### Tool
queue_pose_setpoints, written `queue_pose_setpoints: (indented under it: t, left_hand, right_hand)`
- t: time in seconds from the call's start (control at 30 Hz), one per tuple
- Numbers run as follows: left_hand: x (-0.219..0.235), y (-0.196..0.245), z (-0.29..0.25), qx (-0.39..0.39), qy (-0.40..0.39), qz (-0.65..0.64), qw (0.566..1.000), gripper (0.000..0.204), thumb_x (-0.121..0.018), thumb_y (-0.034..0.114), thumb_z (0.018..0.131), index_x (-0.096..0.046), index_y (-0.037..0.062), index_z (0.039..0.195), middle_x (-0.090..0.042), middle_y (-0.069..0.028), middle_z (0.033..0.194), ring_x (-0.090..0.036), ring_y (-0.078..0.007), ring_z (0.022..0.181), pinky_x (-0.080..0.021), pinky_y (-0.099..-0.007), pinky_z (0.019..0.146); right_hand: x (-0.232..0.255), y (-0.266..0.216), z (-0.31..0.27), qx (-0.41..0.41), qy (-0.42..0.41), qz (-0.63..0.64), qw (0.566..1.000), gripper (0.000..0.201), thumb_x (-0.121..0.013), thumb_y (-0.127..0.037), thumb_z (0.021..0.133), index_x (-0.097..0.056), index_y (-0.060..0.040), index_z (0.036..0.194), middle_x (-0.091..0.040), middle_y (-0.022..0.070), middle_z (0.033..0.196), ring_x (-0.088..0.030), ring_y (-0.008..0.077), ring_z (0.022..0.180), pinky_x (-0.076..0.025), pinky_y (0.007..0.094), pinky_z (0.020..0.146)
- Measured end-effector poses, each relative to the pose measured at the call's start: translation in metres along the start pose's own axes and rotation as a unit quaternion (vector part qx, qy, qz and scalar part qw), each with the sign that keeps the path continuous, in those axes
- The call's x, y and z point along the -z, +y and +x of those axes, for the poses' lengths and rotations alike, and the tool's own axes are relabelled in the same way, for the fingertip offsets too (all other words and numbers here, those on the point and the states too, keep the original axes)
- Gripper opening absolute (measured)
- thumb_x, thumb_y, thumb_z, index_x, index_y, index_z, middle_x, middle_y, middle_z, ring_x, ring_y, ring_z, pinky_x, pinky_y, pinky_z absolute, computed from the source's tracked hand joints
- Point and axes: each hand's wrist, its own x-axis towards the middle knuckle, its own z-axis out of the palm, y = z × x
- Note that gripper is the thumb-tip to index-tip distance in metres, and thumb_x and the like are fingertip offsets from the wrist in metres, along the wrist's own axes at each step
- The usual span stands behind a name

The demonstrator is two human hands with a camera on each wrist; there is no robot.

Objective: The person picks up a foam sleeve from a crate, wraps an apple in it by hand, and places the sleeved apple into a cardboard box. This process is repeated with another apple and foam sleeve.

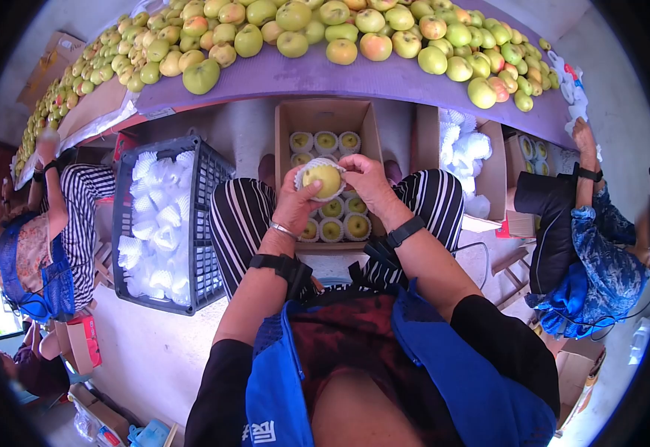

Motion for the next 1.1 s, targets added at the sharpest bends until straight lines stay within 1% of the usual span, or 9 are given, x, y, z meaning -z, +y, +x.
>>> queue_pose_setpoints:
  t: [0.17,0.23,0.37,0.47,0.57,0.77,0.83,0.93,1.1]
  left_hand:
    - [-0.001,-0.006,0.000,-0.020,0.032,0.049,0.998,0.048,-0.063,0.001,0.071,-0.036,0.0104,0.109,-0.048,-0.0079,0.105,-0.053,-0.0206,0.093,-0.051,-0.0345,0.069]
    - [-0.006,-0.005,-0.001,-0.034,0.062,0.067,0.995,0.046,-0.062,0.001,0.071,-0.037,0.0109,0.108,-0.048,-0.0077,0.103,-0.053,-0.0199,0.091,-0.050,-0.0335,0.067]
    - [-0.005,-0.006,0.001,-0.072,0.100,0.063,0.990,0.044,-0.061,0.002,0.072,-0.038,0.0119,0.108,-0.049,-0.0066,0.102,-0.053,-0.0192,0.089,-0.048,-0.0314,0.064]
    - [0.002,-0.009,0.005,-0.076,0.106,0.070,0.989,0.042,-0.060,0.003,0.074,-0.037,0.0123,0.109,-0.049,-0.0068,0.104,-0.053,-0.0197,0.090,-0.048,-0.0320,0.065]
    - [0.003,-0.008,0.004,-0.069,0.090,0.029,0.993,0.043,-0.058,0.004,0.076,-0.036,0.0122,0.112,-0.049,-0.0076,0.106,-0.052,-0.0208,0.093,-0.048,-0.0334,0.070]
    - [0.003,-0.005,0.006,-0.061,0.013,-0.046,0.997,0.046,-0.057,0.000,0.075,-0.035,0.0091,0.115,-0.048,-0.0095,0.107,-0.050,-0.0225,0.097,-0.048,-0.0359,0.073]
    - [0.006,-0.008,0.007,-0.070,0.015,0.007,0.997,0.046,-0.057,0.002,0.076,-0.035,0.0085,0.115,-0.049,-0.0099,0.106,-0.051,-0.0227,0.097,-0.048,-0.0376,0.074]
    - [0.003,-0.003,0.003,-0.045,0.021,0.016,0.999,0.045,-0.059,0.007,0.075,-0.038,0.0094,0.115,-0.051,-0.0090,0.108,-0.052,-0.0241,0.098,-0.047,-0.0422,0.078]
    - [-0.001,0.002,0.000,-0.043,-0.037,-0.044,0.997,0.046,-0.061,0.012,0.074,-0.041,0.0095,0.115,-0.052,-0.0078,0.109,-0.052,-0.0251,0.100,-0.047,-0.0427,0.078]
  right_hand:
    - [-0.004,0.006,0.002,-0.005,0.059,-0.109,0.992,0.014,-0.051,0.002,0.071,-0.057,0.0003,0.084,-0.058,0.0087,0.080,-0.055,0.0131,0.068,-0.046,0.0254,0.059]
    - [-0.005,0.007,0.001,0.122,0.116,-0.201,0.965,0.013,-0.050,0.002,0.069,-0.056,-0.0010,0.080,-0.057,0.0092,0.076,-0.054,0.0136,0.064,-0.045,0.0261,0.059]
    - [-0.014,0.000,-0.006,0.198,0.094,-0.251,0.943,0.010,-0.051,0.002,0.071,-0.054,-0.0002,0.080,-0.053,0.0018,0.072,-0.051,0.0078,0.064,-0.041,0.0204,0.057]
    - [-0.017,-0.004,-0.007,0.209,0.061,-0.225,0.950,0.012,-0.050,0.002,0.073,-0.055,-0.0002,0.083,-0.052,0.0018,0.071,-0.051,0.0085,0.064,-0.042,0.0199,0.059]
    - [-0.016,-0.008,-0.007,0.093,-0.026,-0.046,0.994,0.017,-0.047,0.002,0.075,-0.056,0.0009,0.089,-0.051,0.0036,0.074,-0.052,0.0105,0.069,-0.044,0.0201,0.062]
    - [-0.017,-0.008,-0.012,0.235,-0.091,-0.124,0.960,0.022,-0.041,0.002,0.079,-0.056,0.0021,0.095,-0.054,0.0069,0.081,-0.054,0.0134,0.073,-0.048,0.0245,0.066]
    - [-0.012,-0.010,-0.011,0.083,-0.141,0.062,0.985,0.021,-0.043,0.001,0.079,-0.056,0.0006,0.095,-0.055,0.0055,0.082,-0.054,0.0131,0.075,-0.048,0.0258,0.064]
    - [0.000,-0.004,0.002,0.036,0.061,0.061,0.996,0.017,-0.046,-0.003,0.079,-0.057,-0.0013,0.092,-0.055,0.0032,0.082,-0.053,0.0118,0.076,-0.046,0.0248,0.062]
    - [0.001,0.000,0.007,0.023,0.152,0.055,0.987,0.015,-0.057,-0.009,0.076,-0.057,0.0005,0.088,-0.056,0.0047,0.082,-0.052,0.0103,0.072,-0.041,0.0228,0.061]
